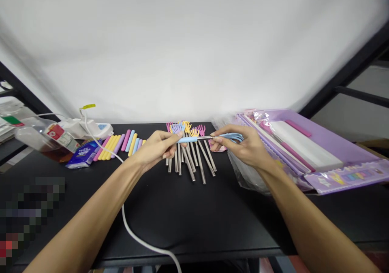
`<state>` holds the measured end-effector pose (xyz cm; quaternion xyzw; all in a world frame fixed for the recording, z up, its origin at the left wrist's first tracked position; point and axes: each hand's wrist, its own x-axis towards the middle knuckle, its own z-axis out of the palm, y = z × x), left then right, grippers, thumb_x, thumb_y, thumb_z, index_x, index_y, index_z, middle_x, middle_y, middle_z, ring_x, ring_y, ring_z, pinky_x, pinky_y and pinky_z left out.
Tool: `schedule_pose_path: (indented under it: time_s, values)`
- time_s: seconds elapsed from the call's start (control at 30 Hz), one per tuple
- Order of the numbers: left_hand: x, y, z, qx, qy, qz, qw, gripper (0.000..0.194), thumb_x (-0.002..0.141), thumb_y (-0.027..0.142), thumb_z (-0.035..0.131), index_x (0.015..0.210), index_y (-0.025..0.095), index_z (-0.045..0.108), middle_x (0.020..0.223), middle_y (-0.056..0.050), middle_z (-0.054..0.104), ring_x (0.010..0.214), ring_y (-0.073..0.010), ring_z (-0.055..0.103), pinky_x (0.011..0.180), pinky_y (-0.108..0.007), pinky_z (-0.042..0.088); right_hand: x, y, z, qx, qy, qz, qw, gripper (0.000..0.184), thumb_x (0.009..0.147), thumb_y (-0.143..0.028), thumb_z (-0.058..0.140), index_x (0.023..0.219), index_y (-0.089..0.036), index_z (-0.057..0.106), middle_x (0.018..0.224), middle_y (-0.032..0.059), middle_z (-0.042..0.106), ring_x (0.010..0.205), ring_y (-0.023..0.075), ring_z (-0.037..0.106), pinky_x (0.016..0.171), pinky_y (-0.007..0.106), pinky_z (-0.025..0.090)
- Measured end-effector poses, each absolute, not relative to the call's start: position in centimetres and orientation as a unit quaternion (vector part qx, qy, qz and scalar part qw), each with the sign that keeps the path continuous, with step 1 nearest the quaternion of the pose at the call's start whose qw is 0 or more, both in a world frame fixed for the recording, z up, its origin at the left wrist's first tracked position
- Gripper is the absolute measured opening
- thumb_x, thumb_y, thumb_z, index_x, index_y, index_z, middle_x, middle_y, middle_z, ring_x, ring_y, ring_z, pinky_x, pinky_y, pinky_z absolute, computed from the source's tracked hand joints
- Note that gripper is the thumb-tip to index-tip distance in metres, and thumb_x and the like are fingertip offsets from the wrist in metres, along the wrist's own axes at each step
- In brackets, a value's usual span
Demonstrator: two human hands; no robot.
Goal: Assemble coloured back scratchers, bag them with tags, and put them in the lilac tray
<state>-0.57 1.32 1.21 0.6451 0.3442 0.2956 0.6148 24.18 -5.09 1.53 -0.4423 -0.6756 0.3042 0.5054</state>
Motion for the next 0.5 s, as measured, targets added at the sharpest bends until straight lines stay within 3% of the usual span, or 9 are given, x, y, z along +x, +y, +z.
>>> schedule_pose_path:
  time_s: [0.1, 0.17, 0.27, 0.37, 0.5]
  values:
    - [-0.7, 1.4, 1.0, 0.738, 0.328, 0.341, 0.481, 0.036, 0.088, 0.050, 0.069, 0.079, 0.016, 0.071, 0.063, 0.000, 0.063, 0.047, -0.0075, 0.050, 0.047, -0.022, 0.040, 24.6, -5.1, 1.9, -0.446, -0.660, 0.324, 0.511, 0.024, 0.084, -0.040, 0.077, 0.092, -0.018, 0.074, 0.075, 0.0061, 0.075, 0.068, 0.0208, 0.074, 0.064, 0.034, 0.062]
    - [-0.8, 1.4, 0.8, 0.804, 0.298, 0.384, 0.342, 0.029, 0.086, 0.044, 0.074, 0.096, 0.017, 0.075, 0.080, -0.003, 0.073, 0.063, -0.0119, 0.063, 0.059, -0.024, 0.050, 25.0, -5.1, 2.1, -0.452, -0.646, 0.345, 0.509, 0.023, 0.083, -0.040, 0.078, 0.091, -0.019, 0.075, 0.075, 0.0057, 0.075, 0.067, 0.0206, 0.073, 0.063, 0.034, 0.062]
    - [-1.0, 1.5, 0.4, 0.863, 0.230, 0.422, 0.156, 0.022, 0.088, 0.033, 0.074, 0.103, 0.017, 0.077, 0.090, -0.006, 0.077, 0.076, -0.0143, 0.067, 0.073, -0.027, 0.053, 25.6, -5.1, 2.2, -0.459, -0.639, 0.370, 0.494, 0.024, 0.082, -0.042, 0.079, 0.091, -0.020, 0.076, 0.071, 0.0051, 0.074, 0.064, 0.0203, 0.072, 0.061, 0.034, 0.061]
    - [-1.0, 1.4, 0.1, 0.876, 0.208, 0.425, 0.095, 0.022, 0.094, 0.031, 0.066, 0.108, 0.018, 0.076, 0.087, -0.005, 0.077, 0.070, -0.0131, 0.065, 0.069, -0.027, 0.051, 25.8, -5.0, 2.1, -0.460, -0.646, 0.370, 0.484, 0.024, 0.083, -0.043, 0.078, 0.089, -0.020, 0.076, 0.070, 0.0052, 0.073, 0.064, 0.0206, 0.071, 0.061, 0.035, 0.061]
    - [-0.9, 0.8, 0.6, 0.874, 0.229, 0.410, 0.122, 0.026, 0.096, 0.036, 0.062, 0.100, 0.017, 0.078, 0.074, -0.003, 0.073, 0.057, -0.0107, 0.054, 0.057, -0.025, 0.044, 25.7, -4.9, 1.7, -0.452, -0.650, 0.362, 0.492, 0.018, 0.082, -0.040, 0.079, 0.089, -0.023, 0.076, 0.071, 0.0044, 0.073, 0.063, 0.0210, 0.072, 0.061, 0.036, 0.062]
